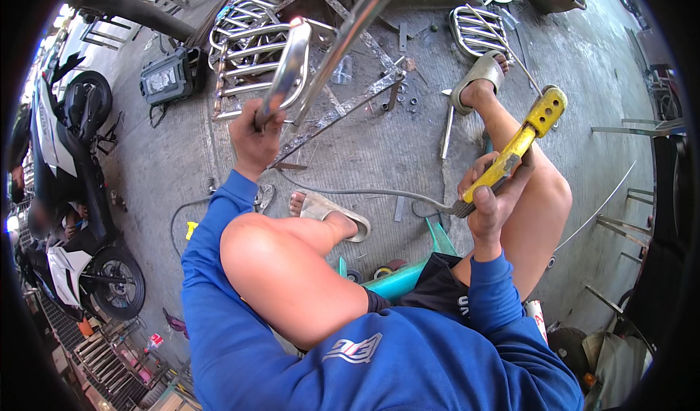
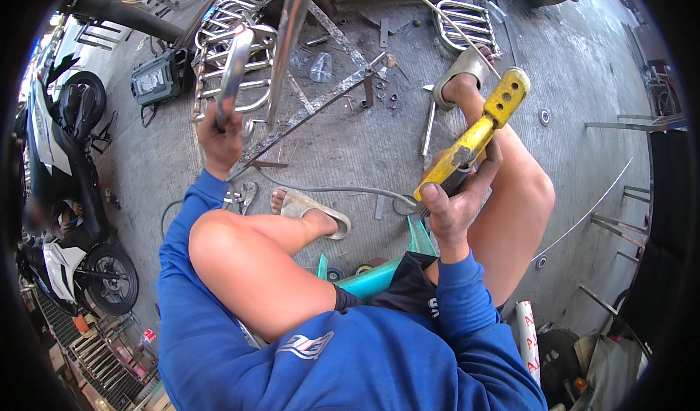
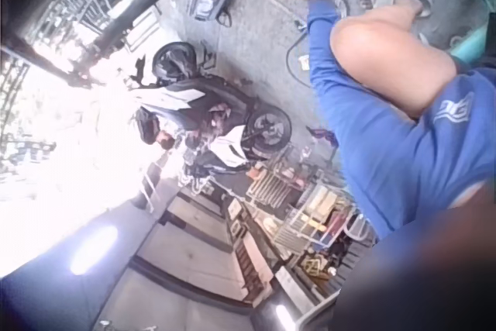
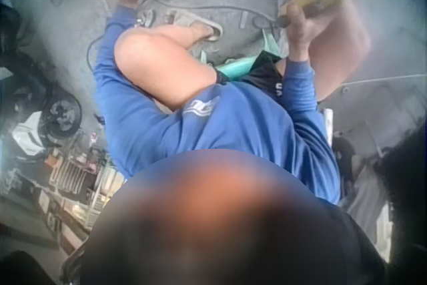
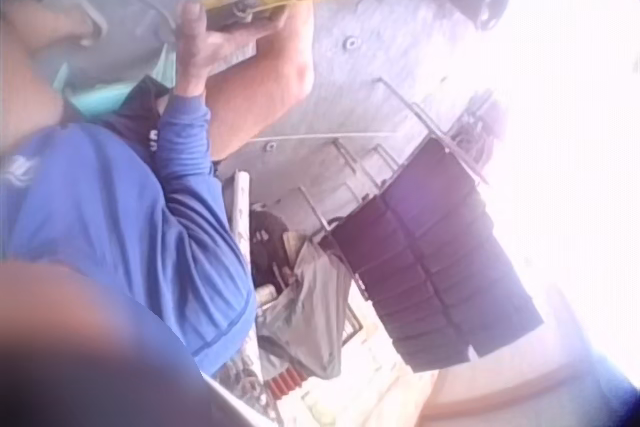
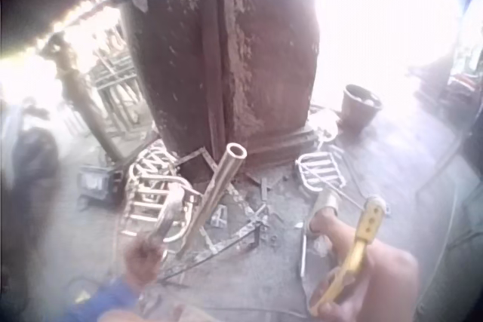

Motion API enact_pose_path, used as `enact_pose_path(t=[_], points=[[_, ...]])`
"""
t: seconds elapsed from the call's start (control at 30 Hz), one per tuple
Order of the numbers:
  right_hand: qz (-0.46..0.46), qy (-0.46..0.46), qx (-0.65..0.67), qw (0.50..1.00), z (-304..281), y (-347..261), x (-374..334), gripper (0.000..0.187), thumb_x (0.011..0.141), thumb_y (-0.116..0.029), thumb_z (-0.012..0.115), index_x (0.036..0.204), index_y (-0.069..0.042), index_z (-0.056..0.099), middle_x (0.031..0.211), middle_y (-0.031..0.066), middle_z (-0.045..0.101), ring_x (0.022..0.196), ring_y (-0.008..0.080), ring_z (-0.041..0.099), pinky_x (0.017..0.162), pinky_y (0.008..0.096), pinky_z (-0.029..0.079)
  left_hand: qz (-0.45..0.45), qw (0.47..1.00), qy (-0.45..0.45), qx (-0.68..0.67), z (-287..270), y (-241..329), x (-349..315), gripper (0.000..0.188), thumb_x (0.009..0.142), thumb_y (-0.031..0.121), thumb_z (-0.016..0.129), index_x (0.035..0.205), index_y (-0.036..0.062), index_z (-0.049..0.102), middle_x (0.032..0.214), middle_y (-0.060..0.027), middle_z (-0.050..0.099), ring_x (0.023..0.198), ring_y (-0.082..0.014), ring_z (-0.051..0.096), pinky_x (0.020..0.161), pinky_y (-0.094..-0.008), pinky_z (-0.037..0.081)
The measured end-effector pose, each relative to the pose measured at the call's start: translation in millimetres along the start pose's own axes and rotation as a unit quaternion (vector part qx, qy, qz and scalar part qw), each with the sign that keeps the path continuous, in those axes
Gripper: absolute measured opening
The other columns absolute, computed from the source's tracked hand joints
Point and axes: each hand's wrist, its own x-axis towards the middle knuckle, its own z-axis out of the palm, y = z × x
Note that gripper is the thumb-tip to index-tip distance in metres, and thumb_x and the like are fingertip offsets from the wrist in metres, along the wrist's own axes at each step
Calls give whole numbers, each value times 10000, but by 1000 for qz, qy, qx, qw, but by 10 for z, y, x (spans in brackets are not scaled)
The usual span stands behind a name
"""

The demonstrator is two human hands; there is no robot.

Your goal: The person grinds a curved metal tube with an angle grinder, then aligns it with a metal frame and welds the joint using a welding torch. The person repeats the welding process on multiple joints of the frame.

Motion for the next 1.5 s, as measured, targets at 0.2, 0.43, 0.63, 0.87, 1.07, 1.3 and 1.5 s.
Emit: enact_pose_path(t=[0.2, 0.43, 0.63, 0.87, 1.07, 1.3, 1.5], points=[[41, 40, 32, 998, 18, -84, -37, 1296, 699, -420, 1000, 1645, -181, 147, 969, 74, 576, 718, 148, 606, 592, 287, 546, 32, 996, -75, 31, 281, -266, -209, 287, 918, 155, 841, 1134, 60, 678, 803, -67, 700, 660, -191, 669, 591, -315, 512], [68, -31, -69, 995, -135, -140, -117, 1449, 535, -344, 1062, 1633, -138, 141, 1069, 103, 621, 829, 166, 647, 669, 289, 560, 82, 976, -154, 130, 279, -334, -170, 349, 897, 62, 804, 1210, 63, 650, 1018, -99, 730, 917, -314, 683, 853, -408, 533], [102, -132, -112, 980, 76, -23, -142, 1374, 571, -223, 1064, 1612, -97, 176, 1211, 133, 649, 867, 130, 633, 702, 261, 527, -13, 978, -183, 101, 209, -236, -188, 359, 1058, 318, 690, 1251, 22, 625, 993, -120, 665, 867, -249, 628, 802, -363, 501], [4, -145, -130, 981, 448, 309, -210, 1259, 646, -236, 1057, 1579, 10, 248, 1388, 252, 595, 1225, 326, 699, 1004, 423, 594, -108, 987, -88, 84, 414, -456, -187, 834, 1098, 720, 313, 963, -1, 710, 676, -37, 572, 598, -111, 517, 566, -280, 371], [3, -116, -138, 984, 658, 472, -217, 1240, 612, -278, 1071, 1547, 12, 310, 1406, 237, 579, 1192, 333, 709, 979, 425, 603, -261, 965, 13, -35, 501, -566, -171, 790, 1142, 622, 342, 846, -29, 677, 648, 25, 484, 603, -63, 379, 567, -298, 228], [-58, -99, -144, 983, 760, 592, -71, 1279, 584, -292, 1079, 1567, -2, 312, 1386, 216, 592, 1161, 331, 722, 956, 431, 613, -312, 946, 73, -52, 548, -585, -120, 658, 1141, 509, 426, 829, -8, 686, 661, -6, 527, 583, -90, 412, 563, -296, 295], [-70, -115, -184, 974, 710, 591, -45, 1288, 583, -305, 1078, 1575, 3, 317, 1330, 210, 636, 1103, 339, 751, 916, 426, 633, -307, 946, 86, -62, 561, -623, -126, 651, 1140, 476, 440, 797, -20, 686, 638, -5, 537, 589, -82, 424, 561, -300, 290]])
